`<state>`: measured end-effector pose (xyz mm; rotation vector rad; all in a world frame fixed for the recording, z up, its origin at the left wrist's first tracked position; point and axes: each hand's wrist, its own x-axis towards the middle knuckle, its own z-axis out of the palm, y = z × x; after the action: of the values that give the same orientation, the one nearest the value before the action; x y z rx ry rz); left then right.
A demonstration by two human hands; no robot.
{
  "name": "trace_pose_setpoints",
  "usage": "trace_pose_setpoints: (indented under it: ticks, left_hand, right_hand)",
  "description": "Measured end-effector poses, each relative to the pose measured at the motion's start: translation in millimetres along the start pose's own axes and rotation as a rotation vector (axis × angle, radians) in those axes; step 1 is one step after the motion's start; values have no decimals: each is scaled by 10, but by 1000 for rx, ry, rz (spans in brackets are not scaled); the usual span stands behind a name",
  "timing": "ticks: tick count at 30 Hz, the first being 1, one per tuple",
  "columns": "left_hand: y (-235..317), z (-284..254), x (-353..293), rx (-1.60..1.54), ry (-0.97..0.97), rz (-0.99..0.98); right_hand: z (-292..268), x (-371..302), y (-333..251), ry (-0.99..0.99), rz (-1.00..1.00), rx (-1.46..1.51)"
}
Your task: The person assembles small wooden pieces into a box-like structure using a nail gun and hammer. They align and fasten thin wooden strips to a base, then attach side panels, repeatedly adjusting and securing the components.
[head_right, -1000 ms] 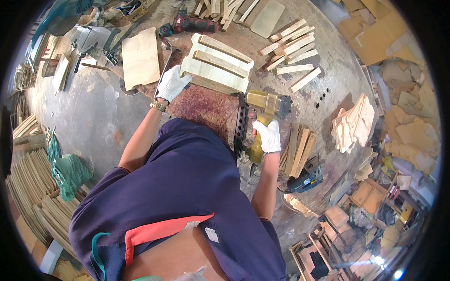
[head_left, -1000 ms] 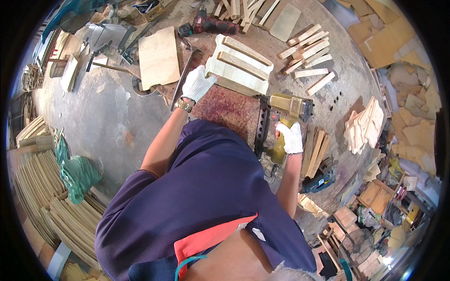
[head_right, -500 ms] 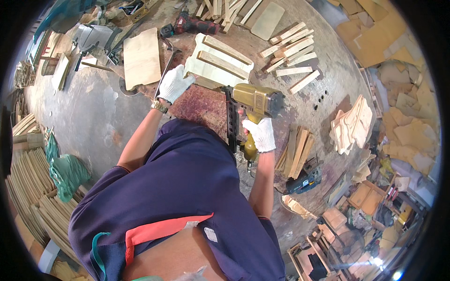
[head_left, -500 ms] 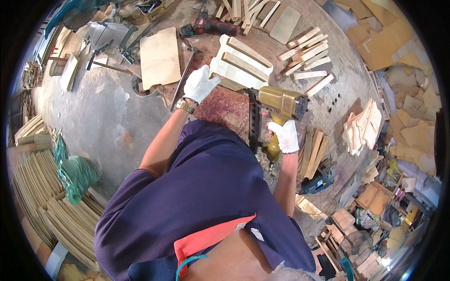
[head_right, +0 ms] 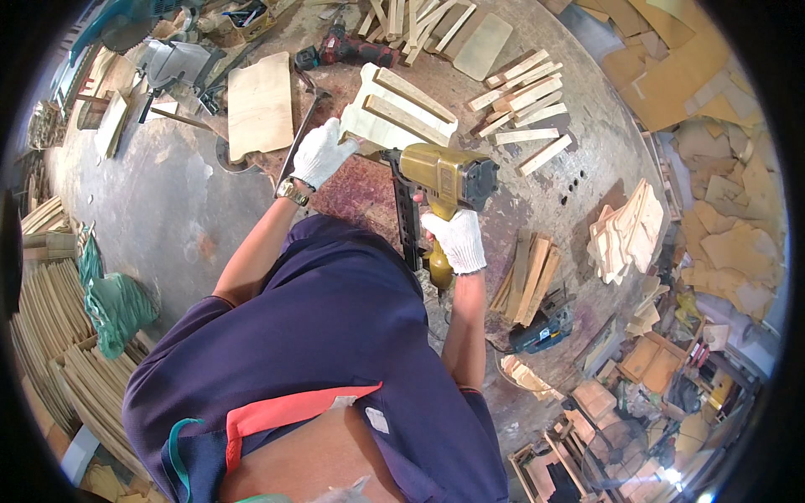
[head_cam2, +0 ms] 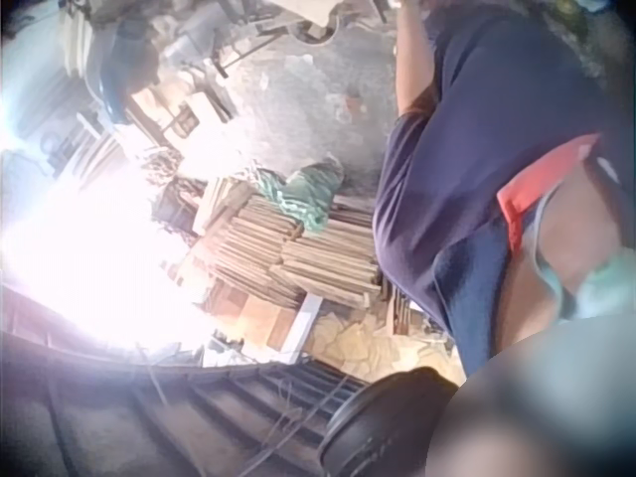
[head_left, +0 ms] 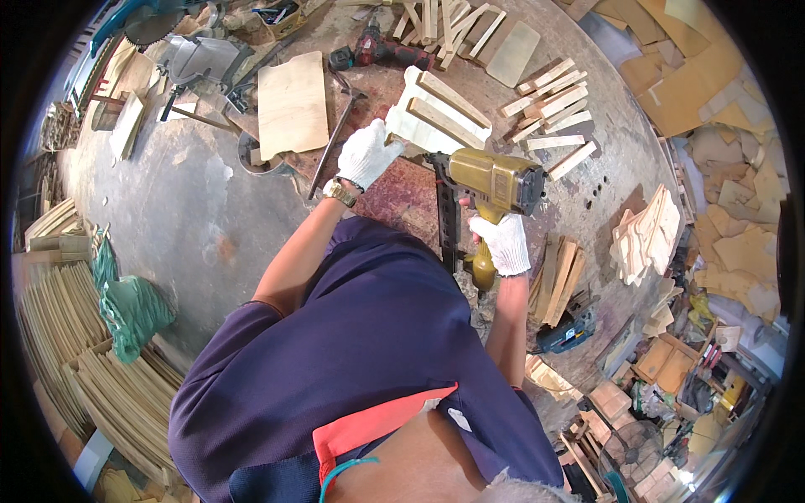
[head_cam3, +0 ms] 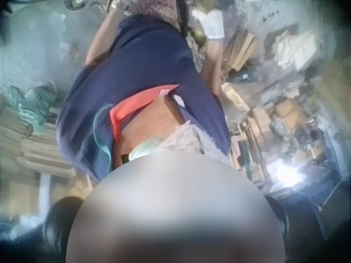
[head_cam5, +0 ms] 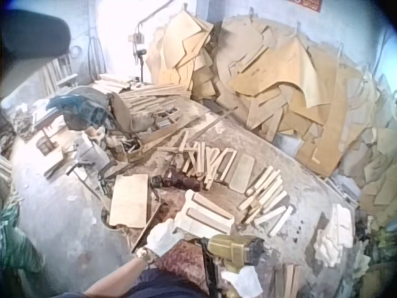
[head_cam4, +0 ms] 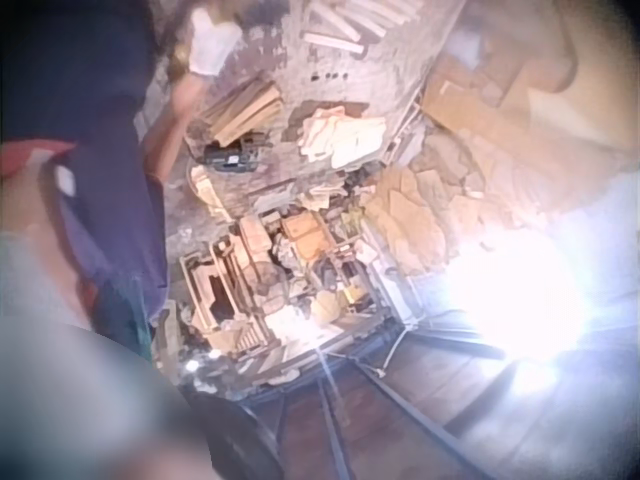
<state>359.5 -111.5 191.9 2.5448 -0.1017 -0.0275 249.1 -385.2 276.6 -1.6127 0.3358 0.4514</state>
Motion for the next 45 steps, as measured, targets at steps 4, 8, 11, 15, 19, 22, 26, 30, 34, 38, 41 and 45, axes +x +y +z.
trace_pose_setpoints:
  ticks: [4,8,11,15,19,22,26,30,34,38,41,45]
  left_hand:
    - [38,-24,32,34,-16,-8]
    - [56,-49,24,-8,-11,22]
    - [14,-48,18,-28,-29,12]
    - [-182,49,-3,-69,-68,-60]
    - [-494,243,-227,-134,-137,-152]
    - [-641,389,-473,-140,-217,-242]
    - [-649,428,-651,-119,-119,-157]
    - [-728,264,-701,-122,71,-300]
    - [-1022,148,-862,332,295,-363]
    - [-1301,153,-1080,-52,57,-470]
    - [-1343,136,-1120,12,43,-432]
    - [-1074,57,-1079,-176,171,-253]
  right_hand:
    - [75,35,-49,-24,-7,-58]
    - [94,60,-32,6,9,-57]
    - [52,14,2,48,-21,-88]
    - [-88,-126,180,183,4,-163]
    - [-311,-238,589,375,112,-329]
    - [-341,-260,989,732,-98,-855]
    - [-240,-433,1370,830,111,-967]
    - [-83,-533,1600,755,175,-958]
    - [36,-453,1827,699,150,-946]
    - [-20,-278,1865,742,111,-986]
    - [-135,-217,1672,697,84,-971]
    - [-188,-153,1252,725,-103,-978]
